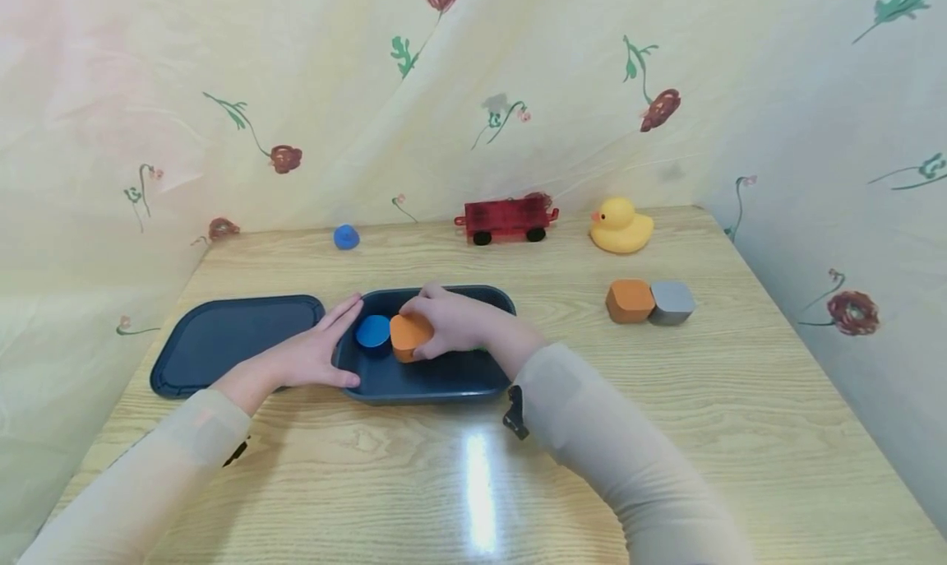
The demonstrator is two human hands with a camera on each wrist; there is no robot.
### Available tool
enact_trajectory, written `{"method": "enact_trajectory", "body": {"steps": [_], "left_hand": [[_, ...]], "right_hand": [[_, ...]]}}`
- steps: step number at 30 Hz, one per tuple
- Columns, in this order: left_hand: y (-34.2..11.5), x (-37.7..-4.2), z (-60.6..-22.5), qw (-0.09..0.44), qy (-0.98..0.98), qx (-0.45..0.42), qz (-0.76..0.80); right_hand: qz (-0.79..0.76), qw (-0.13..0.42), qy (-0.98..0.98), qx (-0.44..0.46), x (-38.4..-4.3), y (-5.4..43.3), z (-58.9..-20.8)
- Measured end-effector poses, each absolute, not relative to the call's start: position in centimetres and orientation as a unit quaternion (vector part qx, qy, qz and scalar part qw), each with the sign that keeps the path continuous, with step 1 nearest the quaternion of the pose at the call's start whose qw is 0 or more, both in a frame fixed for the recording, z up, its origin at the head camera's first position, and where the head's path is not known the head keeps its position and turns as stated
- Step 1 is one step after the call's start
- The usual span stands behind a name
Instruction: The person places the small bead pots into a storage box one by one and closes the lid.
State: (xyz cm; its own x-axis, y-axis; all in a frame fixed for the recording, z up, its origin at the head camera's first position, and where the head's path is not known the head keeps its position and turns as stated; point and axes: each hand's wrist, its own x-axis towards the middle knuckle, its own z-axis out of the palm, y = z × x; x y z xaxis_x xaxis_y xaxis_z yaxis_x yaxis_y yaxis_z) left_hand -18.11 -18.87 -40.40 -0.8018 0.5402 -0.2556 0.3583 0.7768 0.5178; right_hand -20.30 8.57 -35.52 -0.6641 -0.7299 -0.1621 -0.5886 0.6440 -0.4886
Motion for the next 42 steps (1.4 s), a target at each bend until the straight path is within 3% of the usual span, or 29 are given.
{"method": "enact_trajectory", "body": {"steps": [42], "left_hand": [[-19.2,-18.2,-40.8,0.188,0.918,0.257,0.236]], "right_hand": [[-0.165,0.170,0.895,-0.377,-18.4,3.9,-39.6]]}}
